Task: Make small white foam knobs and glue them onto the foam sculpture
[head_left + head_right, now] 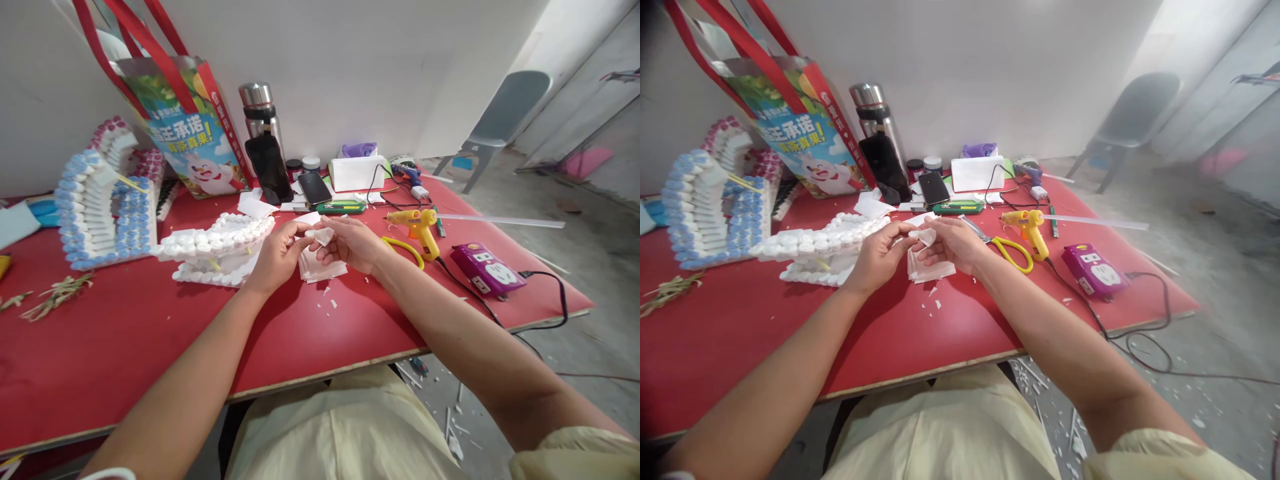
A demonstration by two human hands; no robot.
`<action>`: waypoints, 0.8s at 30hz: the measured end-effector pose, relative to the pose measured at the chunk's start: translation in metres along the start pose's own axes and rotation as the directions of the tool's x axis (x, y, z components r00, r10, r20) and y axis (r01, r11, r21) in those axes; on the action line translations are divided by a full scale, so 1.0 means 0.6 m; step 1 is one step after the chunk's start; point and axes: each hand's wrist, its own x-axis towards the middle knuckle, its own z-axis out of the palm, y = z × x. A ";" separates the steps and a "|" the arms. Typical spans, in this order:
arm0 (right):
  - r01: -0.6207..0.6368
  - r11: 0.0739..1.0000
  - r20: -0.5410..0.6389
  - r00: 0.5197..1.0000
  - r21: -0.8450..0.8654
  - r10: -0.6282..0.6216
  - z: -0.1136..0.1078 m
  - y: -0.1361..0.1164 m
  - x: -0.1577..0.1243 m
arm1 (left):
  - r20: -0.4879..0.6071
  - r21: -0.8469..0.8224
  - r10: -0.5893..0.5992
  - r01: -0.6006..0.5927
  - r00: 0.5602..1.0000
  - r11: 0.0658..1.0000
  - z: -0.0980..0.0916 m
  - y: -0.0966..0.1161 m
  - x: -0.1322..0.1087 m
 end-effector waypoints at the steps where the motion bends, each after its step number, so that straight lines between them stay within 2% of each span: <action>1: 0.002 1.000 0.001 1.000 -0.008 -0.002 -0.001 0.001 -0.001 | 0.003 0.022 0.013 -0.013 1.000 1.000 0.000 0.002 0.000; 8: 0.042 0.996 0.065 0.997 -0.074 -0.038 -0.011 0.004 -0.005 | 0.004 0.071 0.037 -0.037 0.999 0.997 -0.002 0.003 -0.001; 19: 0.103 0.951 -0.032 0.993 -0.291 -0.118 -0.002 0.001 -0.006 | -0.036 0.062 -0.032 0.034 0.999 0.998 0.002 0.005 -0.002; 22: 0.160 0.896 -0.088 0.973 -0.414 -0.214 0.004 0.006 -0.006 | -0.055 -0.006 -0.085 0.085 0.995 0.996 0.007 0.006 -0.001; 24: 0.225 0.799 -0.105 0.935 -0.558 -0.338 0.008 0.012 -0.007 | -0.057 -0.085 -0.122 0.117 0.991 0.990 0.011 0.004 -0.001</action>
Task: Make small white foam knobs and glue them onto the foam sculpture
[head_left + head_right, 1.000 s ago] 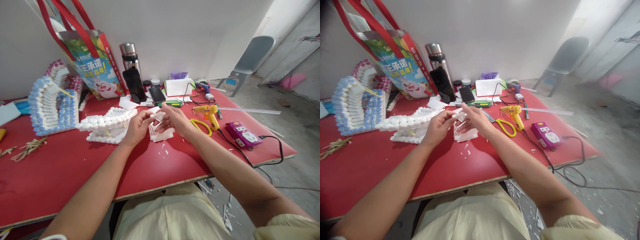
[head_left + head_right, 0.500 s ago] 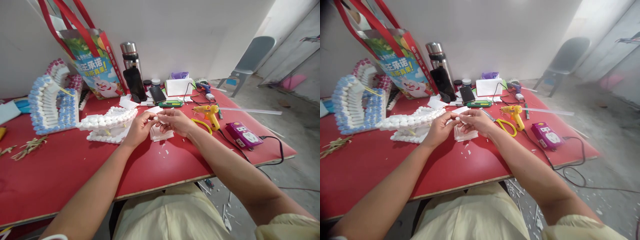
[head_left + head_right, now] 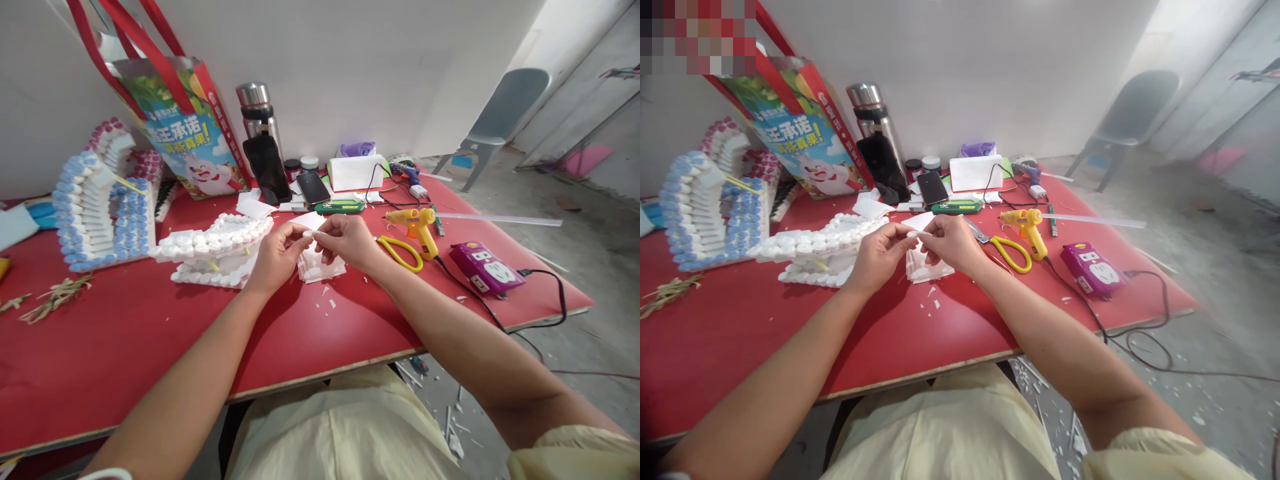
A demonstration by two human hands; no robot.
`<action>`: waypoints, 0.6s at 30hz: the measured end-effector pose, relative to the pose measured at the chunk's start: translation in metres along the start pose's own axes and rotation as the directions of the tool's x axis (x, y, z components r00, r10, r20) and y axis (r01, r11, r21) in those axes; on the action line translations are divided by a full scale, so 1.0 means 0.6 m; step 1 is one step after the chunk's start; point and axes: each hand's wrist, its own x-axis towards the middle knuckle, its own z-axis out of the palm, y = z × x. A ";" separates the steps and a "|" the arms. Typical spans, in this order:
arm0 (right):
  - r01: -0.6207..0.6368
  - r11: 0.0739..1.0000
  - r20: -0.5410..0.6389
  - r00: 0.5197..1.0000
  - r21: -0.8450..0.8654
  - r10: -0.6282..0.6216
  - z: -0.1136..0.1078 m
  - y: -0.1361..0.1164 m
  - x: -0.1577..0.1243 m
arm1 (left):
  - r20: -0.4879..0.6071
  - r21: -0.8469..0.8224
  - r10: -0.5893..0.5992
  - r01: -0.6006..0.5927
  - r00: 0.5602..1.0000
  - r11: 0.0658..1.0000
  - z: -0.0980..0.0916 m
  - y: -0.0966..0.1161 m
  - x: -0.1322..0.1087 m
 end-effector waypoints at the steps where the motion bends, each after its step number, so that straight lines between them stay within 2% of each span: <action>1: 0.061 0.993 -0.039 0.997 -0.102 -0.065 0.003 0.001 -0.002 | -0.003 -0.037 -0.019 0.019 1.000 0.999 0.002 -0.001 0.000; 3: 0.169 0.930 -0.086 0.975 -0.326 -0.207 0.007 0.001 -0.007 | -0.020 -0.091 -0.053 0.051 0.998 0.995 0.007 -0.004 -0.001; 6: 0.280 0.810 -0.029 0.939 -0.516 -0.343 0.008 -0.001 -0.013 | -0.047 -0.131 -0.079 0.073 0.996 0.989 0.008 -0.007 -0.002; 11: 0.338 0.805 0.089 0.937 -0.489 -0.339 -0.001 -0.003 -0.013 | -0.013 -0.212 -0.102 0.097 0.995 0.972 -0.002 -0.005 0.000; 16: 0.378 0.790 0.125 0.923 -0.483 -0.364 -0.003 -0.001 -0.011 | 0.083 -0.253 -0.131 0.148 0.988 0.956 -0.012 -0.004 0.002; 18: 0.343 0.830 0.104 0.937 -0.440 -0.333 -0.001 0.001 -0.010 | 0.099 -0.257 -0.134 0.155 0.986 0.954 -0.014 -0.006 0.002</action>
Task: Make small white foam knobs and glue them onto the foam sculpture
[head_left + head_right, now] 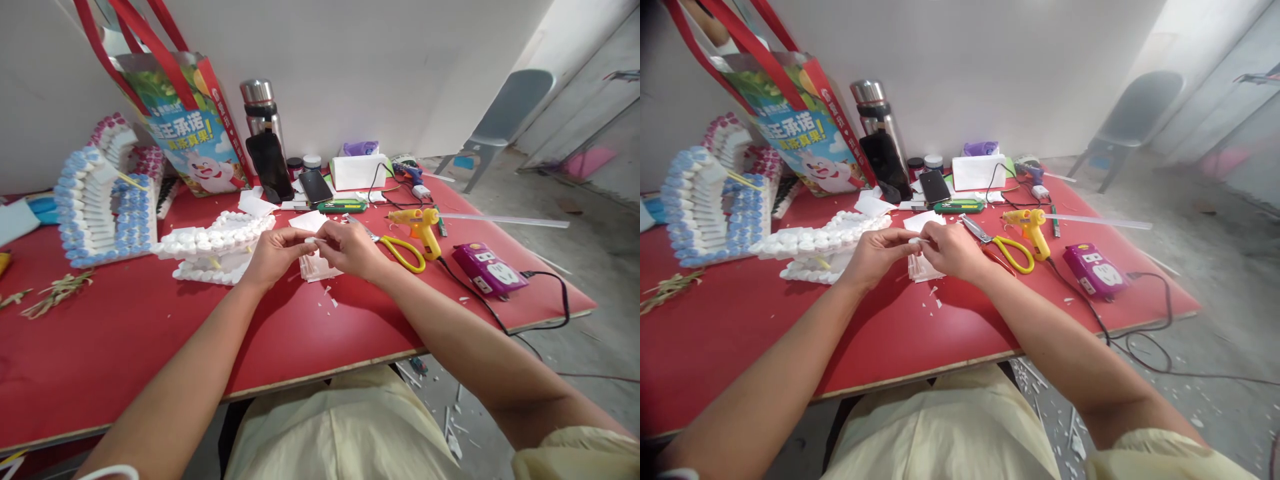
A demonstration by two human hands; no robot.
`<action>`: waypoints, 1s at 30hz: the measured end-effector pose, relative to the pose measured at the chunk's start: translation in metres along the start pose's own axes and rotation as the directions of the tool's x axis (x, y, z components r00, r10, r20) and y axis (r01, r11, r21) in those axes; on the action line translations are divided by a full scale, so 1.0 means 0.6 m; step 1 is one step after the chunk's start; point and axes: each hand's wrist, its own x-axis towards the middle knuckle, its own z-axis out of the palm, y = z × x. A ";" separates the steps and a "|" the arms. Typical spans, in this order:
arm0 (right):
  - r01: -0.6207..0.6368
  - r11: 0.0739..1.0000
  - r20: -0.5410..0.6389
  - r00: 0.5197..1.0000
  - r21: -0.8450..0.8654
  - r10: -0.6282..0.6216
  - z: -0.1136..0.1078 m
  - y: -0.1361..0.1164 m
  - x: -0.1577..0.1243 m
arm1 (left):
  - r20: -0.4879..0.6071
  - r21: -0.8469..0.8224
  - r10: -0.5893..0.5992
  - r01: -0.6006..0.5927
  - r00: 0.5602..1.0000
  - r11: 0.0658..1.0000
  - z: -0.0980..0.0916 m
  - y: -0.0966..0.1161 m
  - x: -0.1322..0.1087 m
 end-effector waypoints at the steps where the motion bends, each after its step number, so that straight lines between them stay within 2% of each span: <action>1: -0.049 0.997 0.000 0.999 0.063 0.049 0.001 0.000 0.001 | -0.001 -0.001 0.001 -0.001 1.000 1.000 -0.001 -0.001 0.000; 3: -0.193 0.949 0.035 0.981 0.251 0.190 0.004 0.002 0.003 | -0.003 0.008 0.005 -0.005 1.000 1.000 0.000 -0.001 0.001; 6: -0.367 0.789 0.137 0.928 0.493 0.347 0.005 0.002 0.008 | -0.006 0.045 -0.011 0.011 1.000 0.999 0.002 -0.001 0.002; 9: -0.379 0.736 0.163 0.922 0.561 0.351 0.002 -0.002 0.010 | -0.034 0.040 -0.049 0.050 0.998 0.998 0.003 0.001 0.001; 12: -0.374 0.700 0.200 0.926 0.609 0.320 -0.003 -0.007 0.009 | -0.036 -0.094 -0.121 0.117 0.992 0.989 0.000 0.000 0.002; 15: -0.401 0.635 0.245 0.914 0.660 0.323 -0.009 -0.007 0.010 | 0.040 -0.308 -0.251 0.251 0.967 0.918 -0.004 -0.002 0.002; 17: -0.412 0.613 0.265 0.910 0.675 0.320 -0.010 -0.004 0.010 | 0.093 -0.389 -0.319 0.329 0.943 0.860 -0.004 -0.002 0.003; 20: -0.407 0.599 0.265 0.912 0.690 0.314 -0.011 0.001 0.012 | 0.140 -0.417 -0.351 0.377 0.926 0.827 -0.002 0.001 0.002; 23: -0.399 0.605 0.236 0.913 0.689 0.333 -0.012 0.002 0.014 | 0.138 -0.418 -0.340 0.366 0.930 0.831 0.002 0.003 0.001; 26: -0.390 0.666 0.191 0.916 0.636 0.354 -0.013 0.001 0.015 | 0.108 -0.400 -0.304 0.321 0.947 0.859 0.004 0.002 0.002; 30: -0.353 0.778 0.172 0.935 0.520 0.310 -0.008 0.007 0.014 | 0.076 -0.361 -0.278 0.287 0.957 0.888 0.004 -0.001 0.002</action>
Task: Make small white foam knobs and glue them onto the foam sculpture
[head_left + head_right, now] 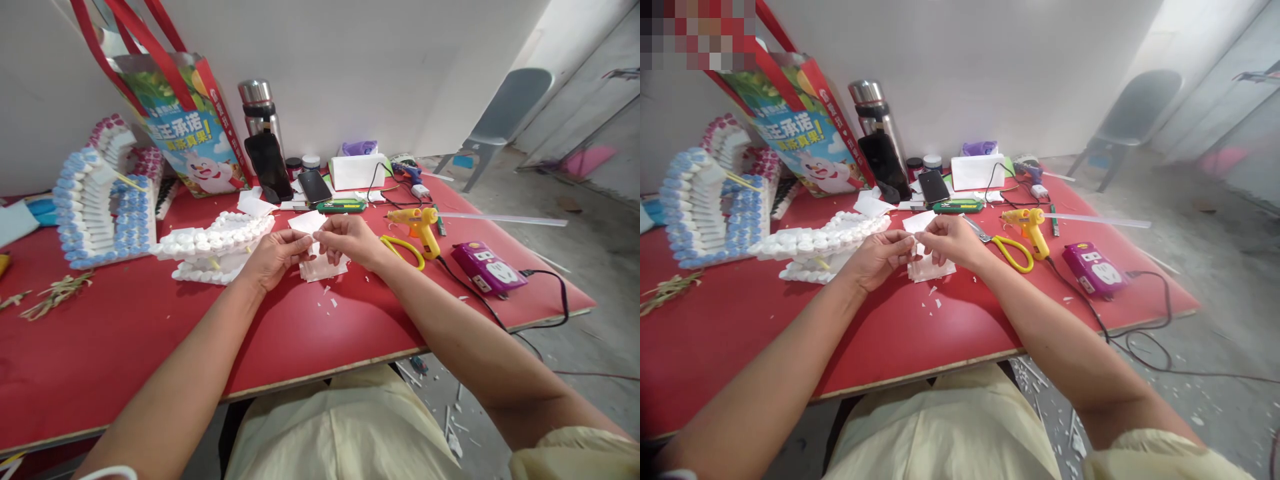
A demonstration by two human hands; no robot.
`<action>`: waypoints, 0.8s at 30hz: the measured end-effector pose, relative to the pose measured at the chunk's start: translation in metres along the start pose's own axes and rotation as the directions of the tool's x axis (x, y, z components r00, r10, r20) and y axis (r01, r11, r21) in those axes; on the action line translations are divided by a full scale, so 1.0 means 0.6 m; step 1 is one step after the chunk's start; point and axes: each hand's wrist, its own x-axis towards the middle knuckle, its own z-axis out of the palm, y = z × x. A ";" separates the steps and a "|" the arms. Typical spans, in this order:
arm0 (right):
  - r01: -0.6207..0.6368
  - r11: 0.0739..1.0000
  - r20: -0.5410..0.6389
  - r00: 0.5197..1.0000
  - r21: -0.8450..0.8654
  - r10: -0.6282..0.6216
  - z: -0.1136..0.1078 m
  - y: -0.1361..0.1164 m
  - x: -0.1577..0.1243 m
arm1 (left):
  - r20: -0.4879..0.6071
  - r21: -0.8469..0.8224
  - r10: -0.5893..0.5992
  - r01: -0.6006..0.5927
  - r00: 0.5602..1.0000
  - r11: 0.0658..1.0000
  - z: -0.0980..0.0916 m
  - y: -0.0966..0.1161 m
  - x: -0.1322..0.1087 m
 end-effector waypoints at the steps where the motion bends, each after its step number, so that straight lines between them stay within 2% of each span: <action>1: 0.016 1.000 0.006 1.000 -0.026 -0.016 0.000 0.003 0.000 | -0.004 0.016 0.005 -0.005 1.000 1.000 0.000 -0.001 0.000; 5: 0.131 0.982 -0.035 0.990 -0.134 -0.137 0.005 0.013 -0.002 | -0.025 0.101 0.068 -0.065 0.997 0.993 -0.001 -0.002 0.000; 10: 0.267 0.933 -0.082 0.952 -0.239 -0.294 0.017 0.009 -0.012 | -0.050 0.183 0.201 -0.189 0.978 0.965 0.004 -0.004 0.000; 13: 0.281 0.936 -0.063 0.952 -0.212 -0.300 0.019 0.007 -0.014 | -0.070 0.177 0.229 -0.214 0.971 0.961 0.007 -0.007 -0.001; 19: 0.303 0.952 -0.047 0.951 -0.051 -0.305 0.017 0.006 -0.013 | -0.065 0.096 0.294 -0.287 0.954 0.953 0.011 -0.013 0.001; 24: 0.317 0.934 -0.057 0.942 -0.167 -0.330 0.018 0.005 -0.016 | -0.085 0.107 0.295 -0.285 0.952 0.952 0.015 -0.013 0.000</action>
